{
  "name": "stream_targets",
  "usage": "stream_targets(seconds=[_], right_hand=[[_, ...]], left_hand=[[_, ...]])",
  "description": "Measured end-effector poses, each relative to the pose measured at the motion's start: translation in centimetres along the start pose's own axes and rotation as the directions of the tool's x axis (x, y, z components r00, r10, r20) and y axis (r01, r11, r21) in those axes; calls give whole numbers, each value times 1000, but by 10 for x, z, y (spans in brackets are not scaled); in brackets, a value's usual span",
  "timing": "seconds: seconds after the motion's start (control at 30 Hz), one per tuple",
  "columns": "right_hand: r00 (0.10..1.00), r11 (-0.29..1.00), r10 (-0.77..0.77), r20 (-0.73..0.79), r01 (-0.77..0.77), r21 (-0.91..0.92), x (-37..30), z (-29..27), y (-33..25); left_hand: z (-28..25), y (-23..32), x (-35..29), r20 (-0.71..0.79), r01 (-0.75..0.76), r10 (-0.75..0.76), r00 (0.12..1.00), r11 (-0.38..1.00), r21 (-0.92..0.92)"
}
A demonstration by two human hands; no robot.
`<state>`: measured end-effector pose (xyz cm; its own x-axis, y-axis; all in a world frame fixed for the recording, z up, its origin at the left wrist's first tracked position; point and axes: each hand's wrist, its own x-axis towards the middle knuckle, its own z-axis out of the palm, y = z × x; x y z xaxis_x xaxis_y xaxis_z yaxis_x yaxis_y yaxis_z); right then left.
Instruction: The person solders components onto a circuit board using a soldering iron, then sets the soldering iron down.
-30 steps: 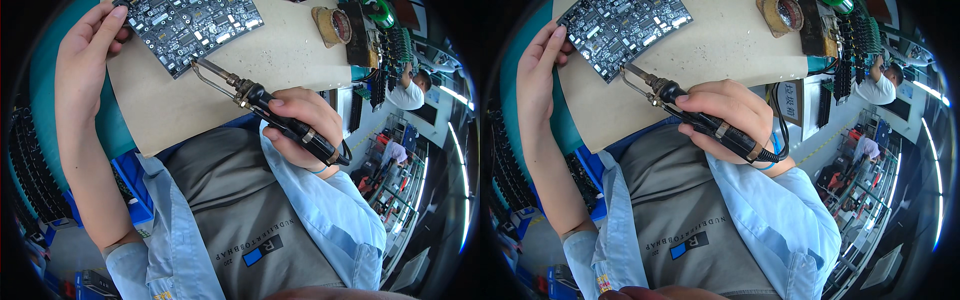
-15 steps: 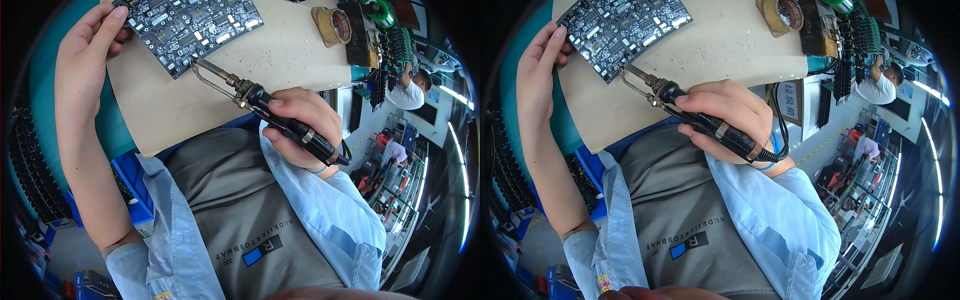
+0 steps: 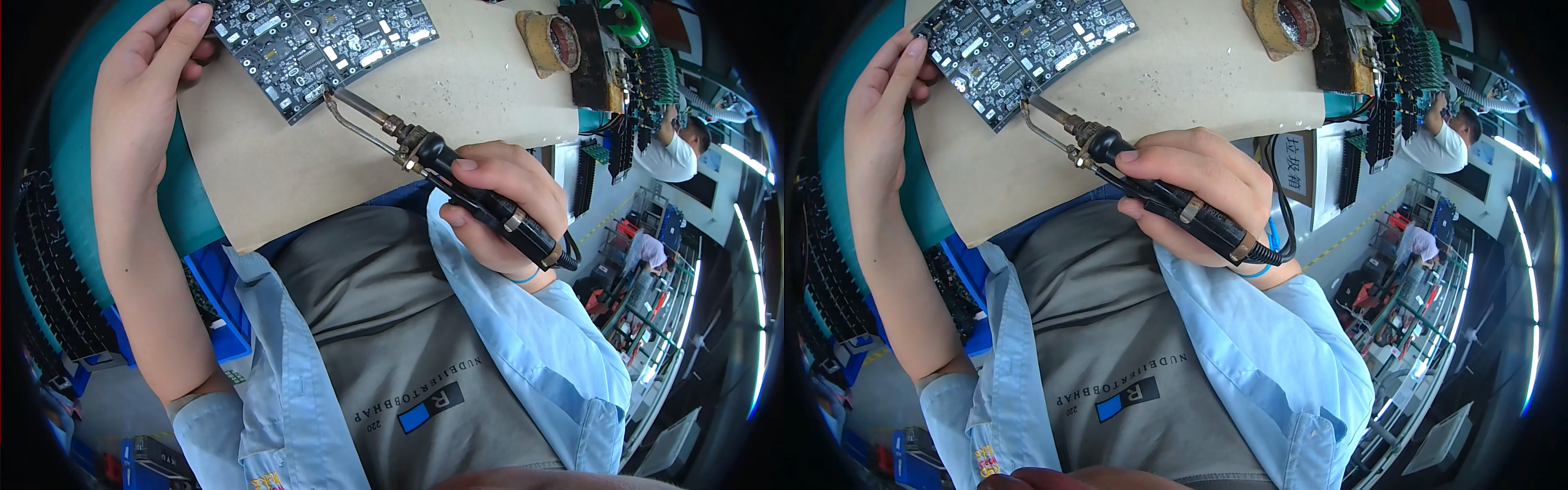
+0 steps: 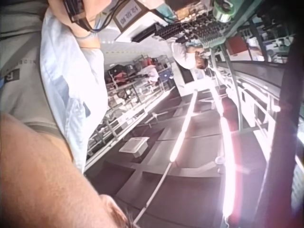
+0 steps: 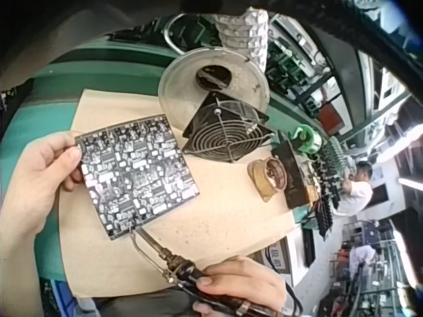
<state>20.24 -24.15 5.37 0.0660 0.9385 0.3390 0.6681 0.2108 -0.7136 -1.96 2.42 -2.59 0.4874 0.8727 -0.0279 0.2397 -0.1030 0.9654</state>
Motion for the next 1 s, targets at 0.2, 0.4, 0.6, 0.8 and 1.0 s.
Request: stream_targets(seconds=[0.2, 0.4, 0.6, 0.8, 1.0], right_hand=[[1000, 1000, 12, -20, -12, -23, -4, -1, 2], [1000, 1000, 8, -5, -8, -18, -3, 0, 1], [999, 999, -38, -9, 38, -5, -4, 1, 3], [1000, 1000, 3, -26, -3, -11, -5, -1, 2], [999, 1000, 19, -32, -20, -22, -6, 0, 2]], left_hand=[[7, -1, 8, 33, -18, 18, 999, 1000, -13], [6, -2, 7, 35, -12, 12, 999, 1000, -4], [7, -1, 6, 40, -24, 24, 999, 1000, 5], [8, -1, 6, 27, -15, 15, 1000, 1000, 16], [7, -4, 7, 36, -34, 32, 999, 999, 38]])
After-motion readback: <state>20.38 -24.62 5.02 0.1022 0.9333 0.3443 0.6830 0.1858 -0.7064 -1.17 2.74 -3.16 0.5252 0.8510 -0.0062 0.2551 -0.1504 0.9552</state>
